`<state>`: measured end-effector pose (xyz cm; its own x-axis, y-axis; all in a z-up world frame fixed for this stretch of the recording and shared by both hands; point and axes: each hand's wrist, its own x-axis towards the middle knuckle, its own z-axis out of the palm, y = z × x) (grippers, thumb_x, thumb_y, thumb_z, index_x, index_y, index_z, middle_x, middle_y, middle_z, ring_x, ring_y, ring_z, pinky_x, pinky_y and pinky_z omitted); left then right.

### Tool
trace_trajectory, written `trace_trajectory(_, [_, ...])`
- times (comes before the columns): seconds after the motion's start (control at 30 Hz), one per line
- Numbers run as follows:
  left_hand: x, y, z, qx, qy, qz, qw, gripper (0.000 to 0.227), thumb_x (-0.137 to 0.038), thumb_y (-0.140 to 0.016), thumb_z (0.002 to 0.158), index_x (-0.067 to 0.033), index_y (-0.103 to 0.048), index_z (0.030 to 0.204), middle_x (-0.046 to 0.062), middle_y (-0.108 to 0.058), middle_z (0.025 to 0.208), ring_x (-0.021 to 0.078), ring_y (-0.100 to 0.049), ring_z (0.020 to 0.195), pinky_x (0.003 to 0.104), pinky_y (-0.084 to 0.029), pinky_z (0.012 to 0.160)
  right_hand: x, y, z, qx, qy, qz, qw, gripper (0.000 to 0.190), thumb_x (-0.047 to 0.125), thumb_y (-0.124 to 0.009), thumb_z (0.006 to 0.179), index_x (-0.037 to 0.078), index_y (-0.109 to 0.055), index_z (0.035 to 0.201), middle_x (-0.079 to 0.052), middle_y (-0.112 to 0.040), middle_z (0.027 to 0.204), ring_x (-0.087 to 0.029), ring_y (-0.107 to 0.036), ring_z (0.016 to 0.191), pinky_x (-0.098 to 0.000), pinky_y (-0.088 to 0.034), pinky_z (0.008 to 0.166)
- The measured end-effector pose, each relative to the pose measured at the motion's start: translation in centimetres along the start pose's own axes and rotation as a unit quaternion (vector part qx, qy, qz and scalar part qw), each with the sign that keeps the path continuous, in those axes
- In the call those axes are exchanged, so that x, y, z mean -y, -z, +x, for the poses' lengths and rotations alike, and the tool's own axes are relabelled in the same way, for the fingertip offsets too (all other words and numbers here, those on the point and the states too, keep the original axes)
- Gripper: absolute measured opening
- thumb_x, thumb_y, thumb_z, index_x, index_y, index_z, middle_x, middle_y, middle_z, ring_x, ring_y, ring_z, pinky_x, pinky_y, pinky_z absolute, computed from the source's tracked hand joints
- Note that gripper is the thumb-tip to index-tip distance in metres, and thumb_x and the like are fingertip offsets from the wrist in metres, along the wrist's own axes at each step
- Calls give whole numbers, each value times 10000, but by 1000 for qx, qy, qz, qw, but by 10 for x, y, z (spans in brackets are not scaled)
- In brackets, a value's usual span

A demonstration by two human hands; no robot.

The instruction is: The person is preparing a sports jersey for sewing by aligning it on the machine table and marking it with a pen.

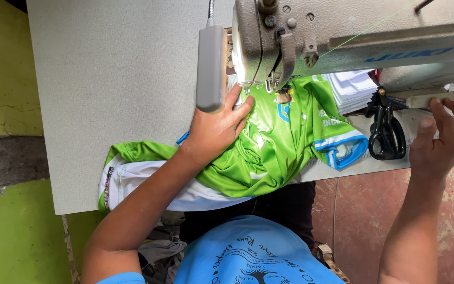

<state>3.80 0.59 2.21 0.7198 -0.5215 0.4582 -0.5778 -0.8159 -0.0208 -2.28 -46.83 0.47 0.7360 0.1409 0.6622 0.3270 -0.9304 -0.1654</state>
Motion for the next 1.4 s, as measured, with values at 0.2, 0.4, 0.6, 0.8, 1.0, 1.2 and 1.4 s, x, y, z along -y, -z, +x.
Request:
trace_trajectory(0.2, [3,2,3,14,-10,-37,999,359,-243,-707,909,-227,-631,1259,103,-619,1357,391,-520,1364,576,-528,923,2,-1,3,-3,2,-9,1000,667,353,-486,1290,-217,-831,1263,-276,-600,1309,-476,-550,1283,-599,-411,1077])
trace_trajectory(0.4, [2,1,3,-10,-2,-69,998,278,-222,-689,954,-220,-684,1232,123,-653,1336,411,-554,1342,591,-520,956,-4,-1,-1,-4,0,-14,1000,633,371,-495,1284,-163,-834,1265,-244,-606,1316,-450,-561,1270,-584,-383,1075])
trace_trajectory(0.6, [1,5,4,-9,-12,-59,998,275,-224,-688,955,-211,-674,1229,107,-632,1320,396,-552,1341,567,-520,949,-8,-1,-5,2,-7,-18,1000,620,362,-506,1293,-155,-845,1242,-231,-634,1323,-432,-548,1292,-566,-366,1086])
trace_trajectory(0.8, [-2,7,3,-4,-24,3,1000,326,-271,-695,922,-233,-664,1244,79,-633,1328,346,-540,1356,509,-538,873,-15,-3,-11,17,-25,-3,1000,607,368,-532,1290,-155,-840,1276,-237,-629,1340,-443,-549,1251,-602,-328,1085])
trace_trajectory(1.0, [-3,4,2,3,-28,20,999,342,-297,-687,930,-236,-656,1266,96,-633,1348,361,-544,1346,535,-511,876,-12,-4,-8,17,-38,-8,999,582,391,-565,1276,-115,-852,1252,-206,-640,1306,-430,-554,1302,-569,-317,1123])
trace_trajectory(1.2, [5,0,-3,-34,-37,-52,997,294,-250,-754,914,-186,-711,1197,118,-675,1253,404,-610,1275,698,-402,971,-3,4,-1,-8,-13,-13,1000,649,403,-518,1274,-160,-840,1238,-231,-633,1308,-440,-587,1288,-574,-331,1116])
trace_trajectory(1.4, [43,6,21,20,250,-301,920,504,-199,-730,819,-76,-648,1300,135,-642,1246,496,-302,1416,517,-303,1217,82,32,45,-47,-11,-97,994,665,440,-417,1231,-157,-630,1435,-358,-542,1433,-543,-541,1274,-638,-410,980])
